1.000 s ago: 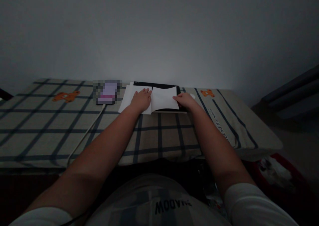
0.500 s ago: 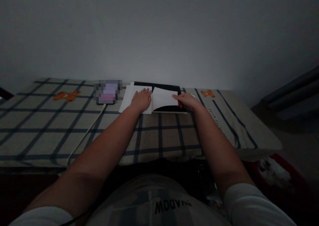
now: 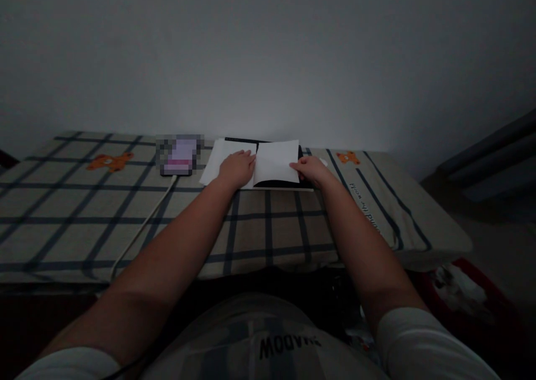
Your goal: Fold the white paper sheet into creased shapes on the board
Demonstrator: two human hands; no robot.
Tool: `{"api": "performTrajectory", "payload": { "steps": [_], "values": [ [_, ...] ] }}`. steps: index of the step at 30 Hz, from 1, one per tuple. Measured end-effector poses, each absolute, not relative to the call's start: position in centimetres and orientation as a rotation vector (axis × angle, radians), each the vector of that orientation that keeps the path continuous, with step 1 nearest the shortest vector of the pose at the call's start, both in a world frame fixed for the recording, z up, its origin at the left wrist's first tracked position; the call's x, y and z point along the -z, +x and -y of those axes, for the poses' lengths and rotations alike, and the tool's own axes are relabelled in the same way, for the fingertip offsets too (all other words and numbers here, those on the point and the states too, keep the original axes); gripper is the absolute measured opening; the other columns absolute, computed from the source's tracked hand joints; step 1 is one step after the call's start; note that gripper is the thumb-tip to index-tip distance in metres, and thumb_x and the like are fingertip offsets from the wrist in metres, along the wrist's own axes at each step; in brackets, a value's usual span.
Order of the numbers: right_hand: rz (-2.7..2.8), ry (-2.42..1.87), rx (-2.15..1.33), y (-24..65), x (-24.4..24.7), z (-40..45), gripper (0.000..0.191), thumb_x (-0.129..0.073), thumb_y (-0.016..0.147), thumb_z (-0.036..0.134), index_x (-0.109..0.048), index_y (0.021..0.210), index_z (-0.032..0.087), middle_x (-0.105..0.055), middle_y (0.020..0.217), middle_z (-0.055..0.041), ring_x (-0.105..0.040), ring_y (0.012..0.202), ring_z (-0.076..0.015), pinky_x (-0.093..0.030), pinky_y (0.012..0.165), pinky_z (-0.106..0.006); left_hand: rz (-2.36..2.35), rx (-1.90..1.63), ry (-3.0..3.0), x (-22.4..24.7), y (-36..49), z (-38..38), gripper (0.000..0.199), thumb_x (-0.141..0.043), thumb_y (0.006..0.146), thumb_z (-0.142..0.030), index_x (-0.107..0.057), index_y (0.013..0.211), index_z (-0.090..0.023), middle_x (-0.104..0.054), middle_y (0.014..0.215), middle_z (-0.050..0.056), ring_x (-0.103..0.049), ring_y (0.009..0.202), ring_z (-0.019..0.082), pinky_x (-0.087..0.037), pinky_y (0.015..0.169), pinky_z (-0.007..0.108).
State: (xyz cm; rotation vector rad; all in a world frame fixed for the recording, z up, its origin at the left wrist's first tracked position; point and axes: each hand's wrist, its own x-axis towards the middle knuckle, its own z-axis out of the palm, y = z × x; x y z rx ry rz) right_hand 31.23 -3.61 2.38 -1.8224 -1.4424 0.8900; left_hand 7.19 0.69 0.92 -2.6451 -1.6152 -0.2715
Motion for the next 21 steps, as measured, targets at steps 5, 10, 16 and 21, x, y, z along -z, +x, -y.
{"api": "performTrajectory", "payload": {
  "steps": [5,10,16,21],
  "values": [
    [1.412,-1.781,-0.963,31.2,-2.5,3.5,0.041,-0.062,0.098,0.025,-0.054,0.059,0.018,-0.054,0.049,0.0025,-0.044,0.043,-0.0075,-0.03,0.045,-0.023,1.637,0.262,-2.658,-0.7,7.2,-1.0,0.053,-0.028,0.105,-0.027,-0.052,0.151,-0.016,-0.043,0.162,0.01,-0.041,0.149,0.028,-0.034,0.122,0.048],
    [1.407,-1.756,-1.041,31.6,-2.1,3.2,0.041,-0.062,0.098,0.022,-0.054,0.058,0.018,-0.055,0.049,0.0022,-0.044,0.043,-0.0072,-0.029,0.044,-0.023,1.657,0.274,-2.642,-0.7,7.3,-0.8,0.053,-0.028,0.105,-0.026,-0.052,0.151,-0.016,-0.044,0.162,0.01,-0.04,0.15,0.028,-0.034,0.122,0.05],
    [1.444,-1.758,-1.05,32.2,-1.5,2.6,0.041,-0.062,0.097,0.021,-0.053,0.057,0.018,-0.056,0.05,0.0018,-0.045,0.044,-0.0074,-0.03,0.044,-0.023,1.667,0.289,-2.619,-0.4,7.4,-0.9,0.052,-0.029,0.105,-0.026,-0.053,0.15,-0.017,-0.045,0.162,0.009,-0.041,0.15,0.028,-0.035,0.121,0.05],
    [1.44,-1.799,-1.061,32.2,-2.1,2.9,0.04,-0.061,0.099,0.022,-0.053,0.06,0.018,-0.054,0.051,0.0026,-0.045,0.044,-0.007,-0.03,0.044,-0.023,1.668,0.294,-2.618,-0.5,7.4,-0.9,0.052,-0.029,0.105,-0.026,-0.052,0.151,-0.017,-0.045,0.161,0.01,-0.041,0.149,0.029,-0.035,0.121,0.052]
  ]
}}
